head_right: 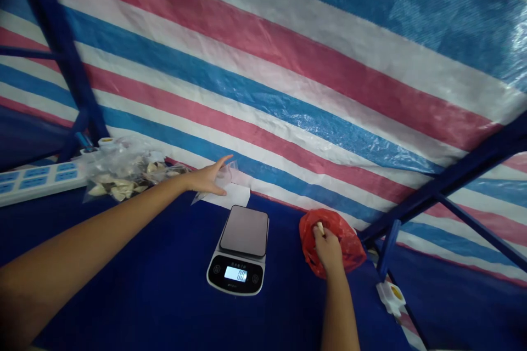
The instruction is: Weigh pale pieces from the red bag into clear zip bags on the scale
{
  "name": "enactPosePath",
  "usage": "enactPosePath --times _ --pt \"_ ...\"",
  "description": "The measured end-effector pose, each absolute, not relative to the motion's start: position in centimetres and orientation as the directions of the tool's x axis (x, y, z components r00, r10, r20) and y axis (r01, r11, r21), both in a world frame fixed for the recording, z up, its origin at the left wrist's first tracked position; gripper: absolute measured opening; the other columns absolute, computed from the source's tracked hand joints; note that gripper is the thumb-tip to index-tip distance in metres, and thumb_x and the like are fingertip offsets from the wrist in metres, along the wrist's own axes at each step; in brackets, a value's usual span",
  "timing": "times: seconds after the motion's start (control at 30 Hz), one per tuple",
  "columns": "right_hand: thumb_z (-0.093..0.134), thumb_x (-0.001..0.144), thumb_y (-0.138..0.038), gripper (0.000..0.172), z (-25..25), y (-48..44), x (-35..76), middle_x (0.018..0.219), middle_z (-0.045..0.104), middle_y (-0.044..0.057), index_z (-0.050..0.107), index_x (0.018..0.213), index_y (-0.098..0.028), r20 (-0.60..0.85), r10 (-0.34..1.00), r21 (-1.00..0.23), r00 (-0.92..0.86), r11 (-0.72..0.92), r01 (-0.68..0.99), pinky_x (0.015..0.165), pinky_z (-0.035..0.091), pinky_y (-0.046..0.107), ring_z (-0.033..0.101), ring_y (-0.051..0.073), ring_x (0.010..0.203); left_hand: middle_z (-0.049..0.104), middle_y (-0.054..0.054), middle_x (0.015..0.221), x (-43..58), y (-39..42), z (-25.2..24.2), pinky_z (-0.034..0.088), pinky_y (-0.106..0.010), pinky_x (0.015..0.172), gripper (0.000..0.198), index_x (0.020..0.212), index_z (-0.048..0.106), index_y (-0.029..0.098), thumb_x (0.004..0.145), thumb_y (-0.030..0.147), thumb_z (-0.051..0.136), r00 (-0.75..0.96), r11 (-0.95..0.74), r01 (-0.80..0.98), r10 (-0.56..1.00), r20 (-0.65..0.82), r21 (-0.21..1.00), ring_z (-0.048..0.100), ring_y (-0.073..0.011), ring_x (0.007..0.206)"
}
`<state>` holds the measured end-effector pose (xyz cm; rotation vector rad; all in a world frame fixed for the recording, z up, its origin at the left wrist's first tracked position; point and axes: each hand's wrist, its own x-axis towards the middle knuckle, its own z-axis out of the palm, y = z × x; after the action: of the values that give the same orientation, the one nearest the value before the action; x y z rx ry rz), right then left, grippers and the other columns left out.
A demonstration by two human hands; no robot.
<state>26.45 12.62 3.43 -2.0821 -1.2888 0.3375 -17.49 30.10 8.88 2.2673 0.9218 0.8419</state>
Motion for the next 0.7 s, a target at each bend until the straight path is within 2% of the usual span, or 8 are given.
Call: enactPosePath --times 0.13,0.23,0.37,0.47,0.57,0.7 --pt "0.045 0.09 -0.052 0.042 3.6 12.7 26.3 0.063 0.068 0.008 0.065 0.074 -0.019 0.126 0.867 -0.626 0.483 -0.308 0.716 0.059 0.043 0.03 0.066 0.024 0.063 0.057 -0.022 0.14 -16.4 29.0 8.2 0.058 -0.043 0.081 0.115 0.162 0.017 0.028 0.068 0.039 0.082 0.466 -0.641 0.325 0.748 0.472 0.696 0.071 -0.0275 0.097" --pt "0.043 0.093 -0.047 0.043 3.9 12.7 26.2 0.073 0.073 0.011 0.071 0.082 -0.016 0.115 0.863 -0.562 0.491 -0.351 0.749 0.062 0.045 0.03 0.069 0.026 0.072 0.056 -0.018 0.137 -15.8 27.3 7.9 0.057 -0.043 0.084 0.111 0.161 0.012 0.028 0.072 0.035 0.078 0.355 -0.624 0.29 0.774 0.524 0.725 0.069 -0.0221 0.094" --pt "0.042 0.098 -0.041 0.043 4.5 12.3 26.0 0.094 0.077 0.018 0.074 0.101 -0.013 0.089 0.839 -0.398 0.536 -0.464 0.792 0.071 0.048 0.031 0.073 0.029 0.088 0.051 -0.017 0.142 -15.4 24.5 7.5 0.056 -0.044 0.091 0.111 0.161 0.009 0.029 0.073 0.034 0.078 0.221 -0.645 0.28 0.764 0.606 0.711 0.061 -0.0271 0.12" --pt "0.039 0.101 -0.038 0.047 5.0 11.8 25.5 0.106 0.076 0.024 0.072 0.116 -0.009 0.079 0.811 -0.271 0.58 -0.542 0.795 0.079 0.051 0.036 0.074 0.034 0.097 0.043 -0.019 0.152 -15.5 22.3 7.1 0.052 -0.049 0.101 0.111 0.161 0.009 0.029 0.073 0.033 0.078 0.142 -0.651 0.315 0.752 0.644 0.691 0.058 -0.0293 0.126" --pt "0.037 0.102 -0.036 0.05 5.2 11.6 25.0 0.11 0.074 0.028 0.07 0.122 -0.005 0.047 0.809 -0.247 0.586 -0.559 0.792 0.085 0.052 0.04 0.073 0.037 0.102 0.042 -0.019 0.153 -15.8 20.6 6.6 0.048 -0.053 0.107 0.109 0.159 0.014 0.027 0.073 0.033 0.08 0.086 -0.662 0.341 0.729 0.679 0.668 0.057 -0.0309 0.128" --pt "0.039 0.102 -0.037 0.049 5.4 11.7 24.7 0.113 0.074 0.026 0.07 0.123 -0.007 0.04 0.82 -0.271 0.571 -0.541 0.796 0.089 0.052 0.038 0.073 0.035 0.107 0.048 -0.018 0.146 -16.2 20.1 6.2 0.048 -0.054 0.106 0.106 0.157 0.019 0.025 0.073 0.039 0.082 0.023 -0.66 0.317 0.723 0.69 0.681 0.058 -0.032 0.125"
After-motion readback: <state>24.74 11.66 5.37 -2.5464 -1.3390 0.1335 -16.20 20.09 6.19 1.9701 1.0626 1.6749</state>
